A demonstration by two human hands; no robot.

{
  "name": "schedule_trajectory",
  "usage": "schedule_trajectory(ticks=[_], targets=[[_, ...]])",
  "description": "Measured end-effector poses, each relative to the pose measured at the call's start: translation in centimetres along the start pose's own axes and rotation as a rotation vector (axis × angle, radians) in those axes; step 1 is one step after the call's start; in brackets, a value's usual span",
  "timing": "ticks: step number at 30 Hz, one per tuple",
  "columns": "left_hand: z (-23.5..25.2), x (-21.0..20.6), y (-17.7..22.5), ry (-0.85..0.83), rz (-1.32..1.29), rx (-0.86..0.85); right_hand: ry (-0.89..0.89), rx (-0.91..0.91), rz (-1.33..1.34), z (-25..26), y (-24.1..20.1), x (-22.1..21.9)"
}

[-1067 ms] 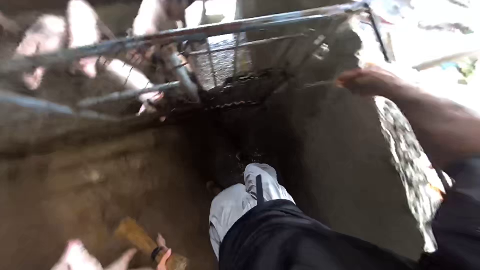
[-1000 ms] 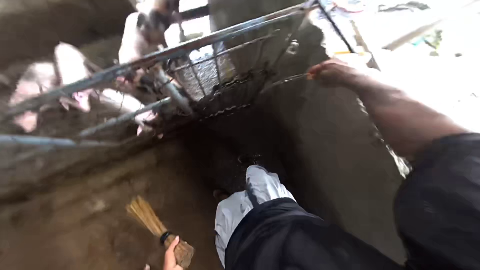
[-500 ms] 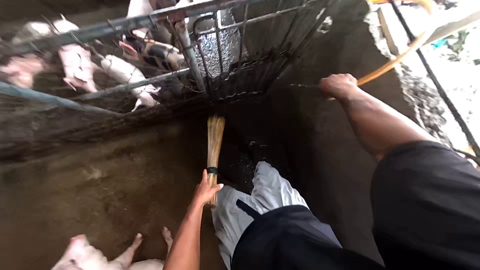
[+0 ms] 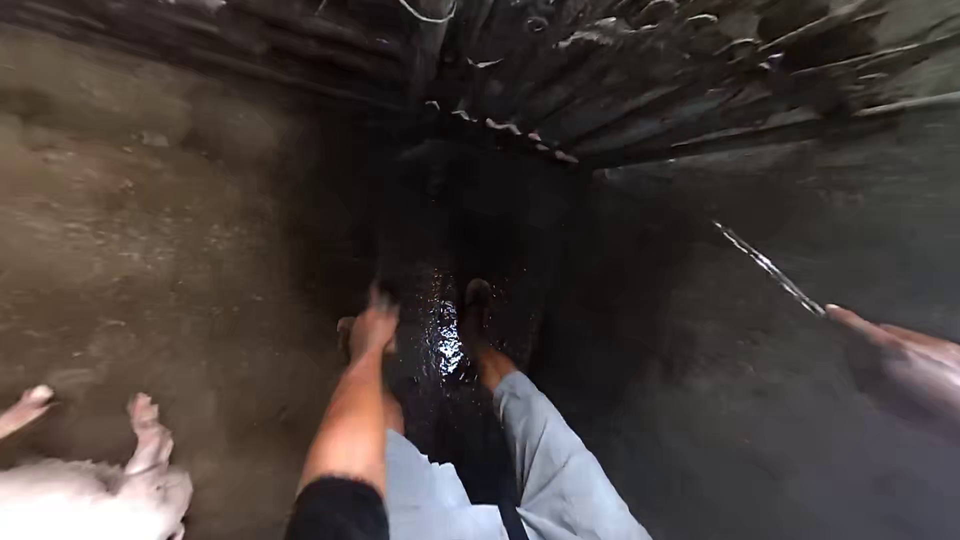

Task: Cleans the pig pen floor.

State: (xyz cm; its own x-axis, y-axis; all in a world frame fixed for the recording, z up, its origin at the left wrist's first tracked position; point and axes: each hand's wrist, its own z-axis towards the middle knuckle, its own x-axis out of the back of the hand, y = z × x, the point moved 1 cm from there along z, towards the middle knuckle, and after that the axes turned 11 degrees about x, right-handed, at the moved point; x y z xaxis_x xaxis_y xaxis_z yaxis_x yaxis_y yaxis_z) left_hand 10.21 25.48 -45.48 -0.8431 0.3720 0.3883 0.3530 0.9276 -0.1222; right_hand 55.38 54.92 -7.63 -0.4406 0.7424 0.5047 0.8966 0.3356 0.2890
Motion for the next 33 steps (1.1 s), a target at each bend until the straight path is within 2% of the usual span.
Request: schedule_trajectory(ticks=[2,3,5,7,9,11,13,15,16,17,19,21,23,25,27,30,33], targets=[[-3.5,-0.3,-8.0,0.047,-0.223,0.184,-0.009,0.067,-0.003,2.4,-0.2,0.0],[-7.0,-0.3,-10.1,0.062,-0.309,0.242,-0.017,0.107,0.000,3.5,-0.7,0.3],[-13.8,-1.0,-10.5,0.084,-0.385,0.278,-0.082,0.174,-0.008,5.7,-2.5,1.2],[-17.9,-2.5,-7.5,0.014,-0.334,0.163,-0.154,0.225,-0.013,8.0,-4.6,1.7],[-18.2,-3.8,-1.5,-0.156,-0.152,-0.057,-0.189,0.274,-0.017,10.6,-6.7,1.8],[-15.6,-5.4,5.6,-0.247,0.106,-0.305,-0.201,0.318,-0.033,12.9,-8.9,1.3],[-11.6,-7.0,10.6,-0.235,0.265,-0.486,-0.228,0.318,-0.078,14.7,-10.9,0.0],[-6.7,-6.3,11.3,-0.188,0.255,-0.443,-0.220,0.296,-0.131,16.9,-12.3,-0.7],[-4.5,-5.5,9.2,-0.164,0.211,-0.334,-0.201,0.288,-0.144,18.0,-12.5,-0.8],[-2.2,-5.5,5.1,-0.115,0.167,-0.211,-0.182,0.285,-0.142,18.8,-12.3,-1.1],[0.4,-6.3,-6.1,0.001,0.024,0.051,-0.157,0.325,-0.128,20.2,-11.5,-1.7],[-0.6,-5.9,-14.6,0.108,-0.154,0.265,-0.138,0.392,-0.109,21.5,-11.6,-1.7],[-4.8,-5.0,-17.4,0.173,-0.344,0.410,-0.157,0.431,-0.083,21.9,-12.1,-1.8],[-9.9,-5.0,-16.1,0.177,-0.457,0.456,-0.184,0.467,-0.074,22.2,-13.3,-2.0],[-13.0,-6.0,-12.3,0.080,-0.431,0.363,-0.206,0.461,-0.065,22.8,-14.0,-2.6],[-13.1,-8.0,-4.1,-0.113,-0.199,0.104,-0.246,0.393,-0.048,23.4,-13.7,-3.8],[-9.0,-9.4,5.3,-0.217,0.156,-0.279,-0.256,0.345,-0.049,23.3,-13.0,-4.4]])
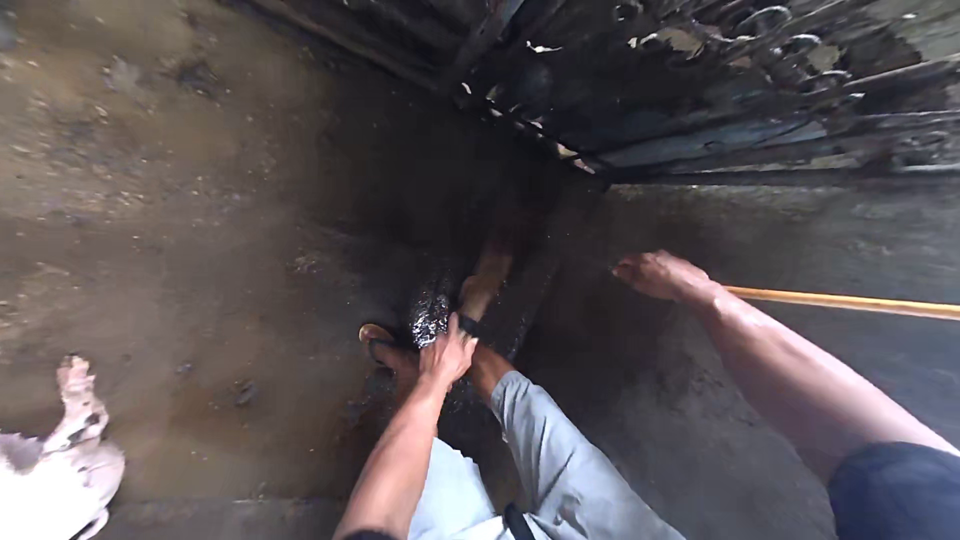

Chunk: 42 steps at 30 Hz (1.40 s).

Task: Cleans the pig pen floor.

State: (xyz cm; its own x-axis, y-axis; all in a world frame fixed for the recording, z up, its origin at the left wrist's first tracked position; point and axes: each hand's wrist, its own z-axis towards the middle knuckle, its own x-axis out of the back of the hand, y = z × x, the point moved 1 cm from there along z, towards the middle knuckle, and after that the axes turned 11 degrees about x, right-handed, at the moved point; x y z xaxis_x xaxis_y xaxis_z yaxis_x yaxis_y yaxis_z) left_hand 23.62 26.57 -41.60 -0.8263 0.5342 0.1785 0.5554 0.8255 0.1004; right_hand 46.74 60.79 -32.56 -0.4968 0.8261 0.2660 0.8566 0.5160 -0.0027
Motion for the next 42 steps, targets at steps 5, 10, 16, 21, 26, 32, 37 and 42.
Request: schedule_trajectory(ticks=[5,10,16,21,26,32,37,42], targets=[[8.1,2.1,-5.2,0.022,0.065,0.092,-0.047,-0.086,-0.108,-0.4,0.2,-0.6],[-0.4,-3.8,-22.0,0.231,-0.357,0.642,-0.005,-0.098,-0.129,0.0,-0.1,-0.1],[-5.6,-4.3,-9.1,0.037,-0.390,0.382,-0.031,0.013,-0.150,0.0,-4.1,0.3],[4.1,-0.1,-3.9,-0.023,0.129,0.088,0.000,-0.043,-0.172,-0.2,-6.1,0.5],[1.4,-4.7,-19.6,0.285,-0.476,0.700,0.013,-0.087,-0.068,1.9,-5.3,-0.7],[-4.8,-4.0,-11.4,0.305,-0.625,0.530,0.034,0.023,0.026,3.4,-9.2,-3.9],[4.8,1.7,0.1,0.035,0.115,-0.021,0.075,-0.017,0.099,3.9,-6.4,-6.0],[8.2,-1.7,-13.1,0.251,-0.431,0.496,0.061,-0.042,0.079,4.2,-3.5,-7.7]])
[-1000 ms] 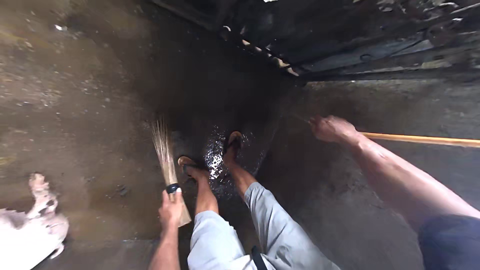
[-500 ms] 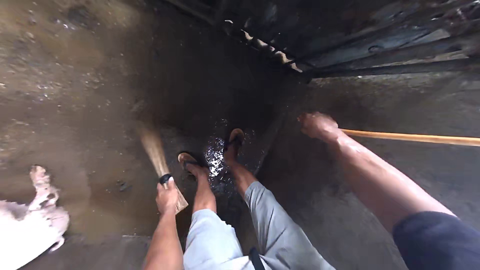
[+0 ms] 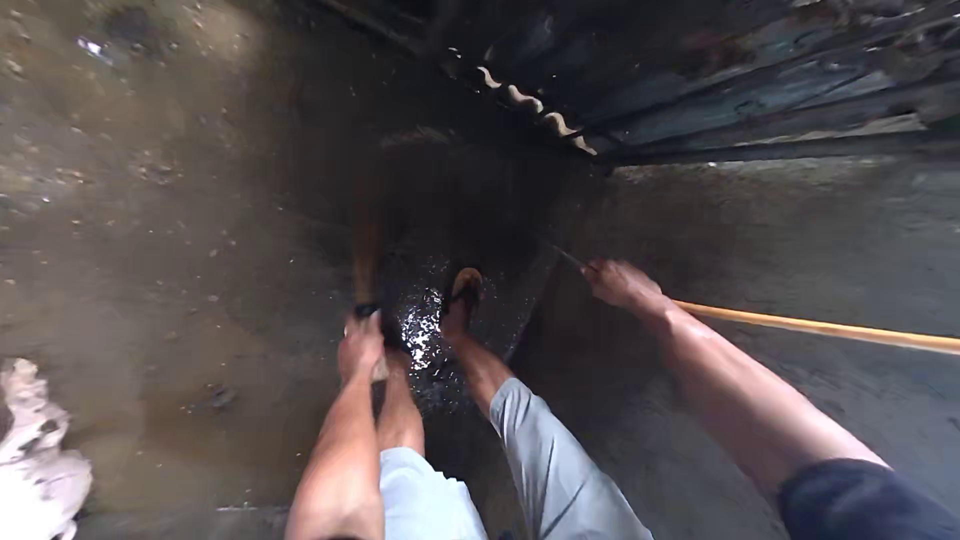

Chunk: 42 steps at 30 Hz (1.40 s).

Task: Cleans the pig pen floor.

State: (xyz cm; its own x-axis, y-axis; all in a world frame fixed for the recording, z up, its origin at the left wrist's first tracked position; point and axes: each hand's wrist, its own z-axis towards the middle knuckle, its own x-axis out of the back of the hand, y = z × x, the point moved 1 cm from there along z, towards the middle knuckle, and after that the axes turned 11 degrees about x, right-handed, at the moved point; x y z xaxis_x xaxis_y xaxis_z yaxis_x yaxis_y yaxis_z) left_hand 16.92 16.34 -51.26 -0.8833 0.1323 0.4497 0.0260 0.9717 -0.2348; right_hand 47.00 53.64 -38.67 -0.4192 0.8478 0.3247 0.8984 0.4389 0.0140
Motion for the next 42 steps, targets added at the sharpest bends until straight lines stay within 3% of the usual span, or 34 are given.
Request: schedule_trajectory(ticks=[2,5,7,11,14,16,18,20,22,24,27,29,32,34,36,38,40,42], targets=[[-1.0,1.3,-5.8,0.124,-0.212,0.191,0.008,0.015,0.018,0.0,0.1,0.3],[-7.5,2.6,-6.9,0.170,-0.362,0.245,0.038,0.053,0.079,0.2,-0.1,0.7],[-10.8,1.6,-3.3,0.067,-0.269,0.103,0.072,0.073,0.125,0.9,-0.3,1.5],[-9.7,0.4,10.6,-0.202,0.371,-0.423,0.124,0.062,0.220,1.1,-0.7,3.4],[-5.2,2.2,20.0,-0.104,0.559,-0.684,0.151,0.051,0.242,1.7,-0.3,4.0],[0.2,4.7,21.5,0.032,0.492,-0.610,0.137,0.050,0.231,2.4,0.0,4.5],[4.4,8.4,18.0,0.065,0.310,-0.369,0.120,0.045,0.213,3.1,0.5,4.9],[6.9,9.4,10.9,0.125,-0.007,-0.101,0.126,0.056,0.197,3.4,1.0,5.1],[5.8,9.7,4.6,0.199,-0.286,0.095,0.130,0.062,0.210,3.7,1.1,5.4],[1.1,9.1,0.9,0.255,-0.416,0.172,0.123,0.071,0.246,3.6,0.5,5.7],[-7.0,5.6,-0.4,0.129,-0.325,0.099,0.099,0.109,0.245,3.3,-0.9,5.5],[-8.7,3.6,1.9,-0.056,-0.037,-0.092,0.076,0.141,0.199,3.1,-2.0,5.4],[-6.1,3.6,8.8,-0.164,0.493,-0.474,0.054,0.161,0.157,2.9,-3.5,5.8],[-2.2,6.4,11.7,-0.126,0.606,-0.525,0.078,0.185,0.136,3.2,-4.1,6.7],[2.5,9.5,9.3,-0.034,0.406,-0.327,0.080,0.185,0.090,3.6,-4.2,7.2],[5.8,11.1,2.9,0.071,0.037,-0.006,0.077,0.151,0.033,4.2,-4.5,7.9],[4.9,13.3,-3.5,0.164,-0.286,0.263,0.066,0.123,0.016,4.1,-5.0,8.1],[1.6,16.2,-7.8,0.255,-0.348,0.349,0.050,0.107,0.050,4.3,-6.0,8.2]])
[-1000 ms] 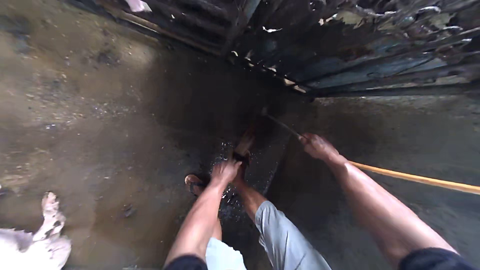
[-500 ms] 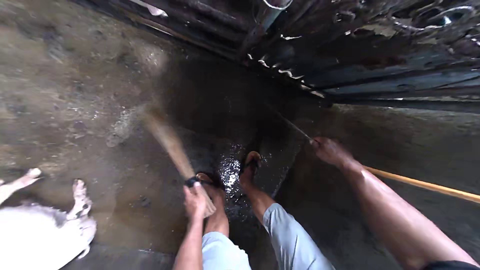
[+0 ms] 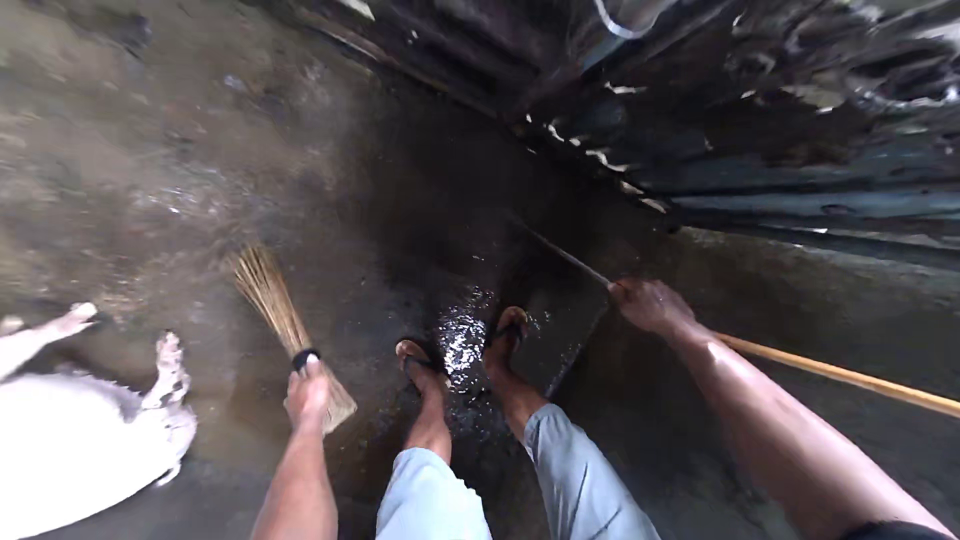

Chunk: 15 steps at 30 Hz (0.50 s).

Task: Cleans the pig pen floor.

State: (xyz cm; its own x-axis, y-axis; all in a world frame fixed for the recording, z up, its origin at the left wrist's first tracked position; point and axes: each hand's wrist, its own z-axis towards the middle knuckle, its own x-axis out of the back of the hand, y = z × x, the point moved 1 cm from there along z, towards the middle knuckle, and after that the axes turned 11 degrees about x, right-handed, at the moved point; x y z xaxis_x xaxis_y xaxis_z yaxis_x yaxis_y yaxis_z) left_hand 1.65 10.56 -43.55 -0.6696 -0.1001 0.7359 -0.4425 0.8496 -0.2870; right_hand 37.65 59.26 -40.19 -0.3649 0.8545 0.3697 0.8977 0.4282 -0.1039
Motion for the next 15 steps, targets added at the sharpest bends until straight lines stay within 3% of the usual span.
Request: schedule_trajectory(ticks=[2,4,7,11,13,15], targets=[[-2.5,3.9,-2.6,0.014,0.123,-0.098,-0.009,-0.004,0.048,-0.3,-0.6,-0.9],[-4.8,6.5,-0.8,-0.063,0.326,-0.278,-0.009,0.008,0.084,-0.8,-1.4,-1.2],[-6.5,7.3,8.1,-0.203,0.700,-0.620,-0.013,0.008,0.107,-2.0,-3.9,-1.4],[-5.3,2.4,22.3,-0.242,0.930,-1.041,-0.009,-0.063,0.089,-2.4,-7.2,-1.2],[-2.0,0.2,27.3,-0.205,0.877,-1.107,0.007,-0.099,0.053,-2.4,-8.5,-0.8],[3.2,1.1,30.9,-0.163,0.737,-1.030,0.026,-0.145,0.034,-1.5,-10.1,0.4]])
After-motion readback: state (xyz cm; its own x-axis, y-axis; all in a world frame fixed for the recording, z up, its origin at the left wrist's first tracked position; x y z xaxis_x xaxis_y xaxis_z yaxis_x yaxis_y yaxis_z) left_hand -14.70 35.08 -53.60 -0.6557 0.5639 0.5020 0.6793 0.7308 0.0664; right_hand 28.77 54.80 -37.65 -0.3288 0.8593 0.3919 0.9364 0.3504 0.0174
